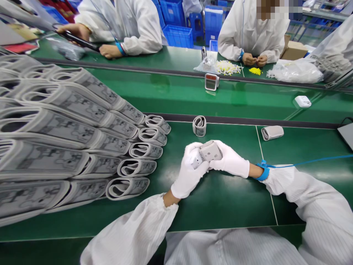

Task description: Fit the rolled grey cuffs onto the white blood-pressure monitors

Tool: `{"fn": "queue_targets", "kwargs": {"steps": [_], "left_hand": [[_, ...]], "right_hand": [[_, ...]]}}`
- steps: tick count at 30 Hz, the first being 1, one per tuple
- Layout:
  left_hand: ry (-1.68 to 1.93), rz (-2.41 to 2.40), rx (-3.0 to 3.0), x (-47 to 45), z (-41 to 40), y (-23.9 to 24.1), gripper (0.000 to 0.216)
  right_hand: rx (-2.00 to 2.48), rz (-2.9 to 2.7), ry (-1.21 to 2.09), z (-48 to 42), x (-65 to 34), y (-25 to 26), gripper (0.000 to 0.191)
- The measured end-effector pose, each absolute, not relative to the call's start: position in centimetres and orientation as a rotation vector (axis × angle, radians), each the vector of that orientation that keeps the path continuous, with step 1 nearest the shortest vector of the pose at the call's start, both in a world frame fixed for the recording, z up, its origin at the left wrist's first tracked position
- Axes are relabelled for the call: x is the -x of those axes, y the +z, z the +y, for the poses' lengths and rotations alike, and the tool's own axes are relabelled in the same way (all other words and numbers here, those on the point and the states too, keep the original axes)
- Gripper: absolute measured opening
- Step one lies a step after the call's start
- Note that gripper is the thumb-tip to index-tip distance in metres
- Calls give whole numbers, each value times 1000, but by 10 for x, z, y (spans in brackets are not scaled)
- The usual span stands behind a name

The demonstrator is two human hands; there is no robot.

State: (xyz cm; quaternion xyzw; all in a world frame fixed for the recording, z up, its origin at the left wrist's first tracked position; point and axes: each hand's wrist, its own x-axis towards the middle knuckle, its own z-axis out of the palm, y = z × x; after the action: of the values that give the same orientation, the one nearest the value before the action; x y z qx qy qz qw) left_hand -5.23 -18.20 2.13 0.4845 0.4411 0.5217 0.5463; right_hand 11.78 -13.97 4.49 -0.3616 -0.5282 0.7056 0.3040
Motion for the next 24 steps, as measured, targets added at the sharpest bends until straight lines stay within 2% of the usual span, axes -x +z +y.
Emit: {"fn": "queue_targets", "kwargs": {"steps": [3, 6, 8, 12, 15, 17, 24], "left_hand": [[1266, 1086, -1150, 52, -180, 24, 48], [1280, 1133, -1133, 51, -177, 20, 41], [1268, 1105, -1073, 50, -177, 17, 43], [1242, 948, -928, 49, -178, 16, 47], [1253, 882, -825, 49, -177, 22, 42], [1257, 828, -737, 49, -175, 27, 40], [1181, 774, -539, 56, -170, 33, 41]], "right_hand": [[933, -1344, 1938, -139, -118, 43, 67], [903, -1387, 1920, -138, -120, 40, 84], [901, -1502, 1862, -138, -122, 40, 94], [928, -1721, 1741, -143, -126, 38, 96], [874, -1791, 1778, -142, -128, 30, 115], [826, -1890, 1725, -137, -127, 21, 121], [655, -2185, 986, -121, -126, 8, 89]]}}
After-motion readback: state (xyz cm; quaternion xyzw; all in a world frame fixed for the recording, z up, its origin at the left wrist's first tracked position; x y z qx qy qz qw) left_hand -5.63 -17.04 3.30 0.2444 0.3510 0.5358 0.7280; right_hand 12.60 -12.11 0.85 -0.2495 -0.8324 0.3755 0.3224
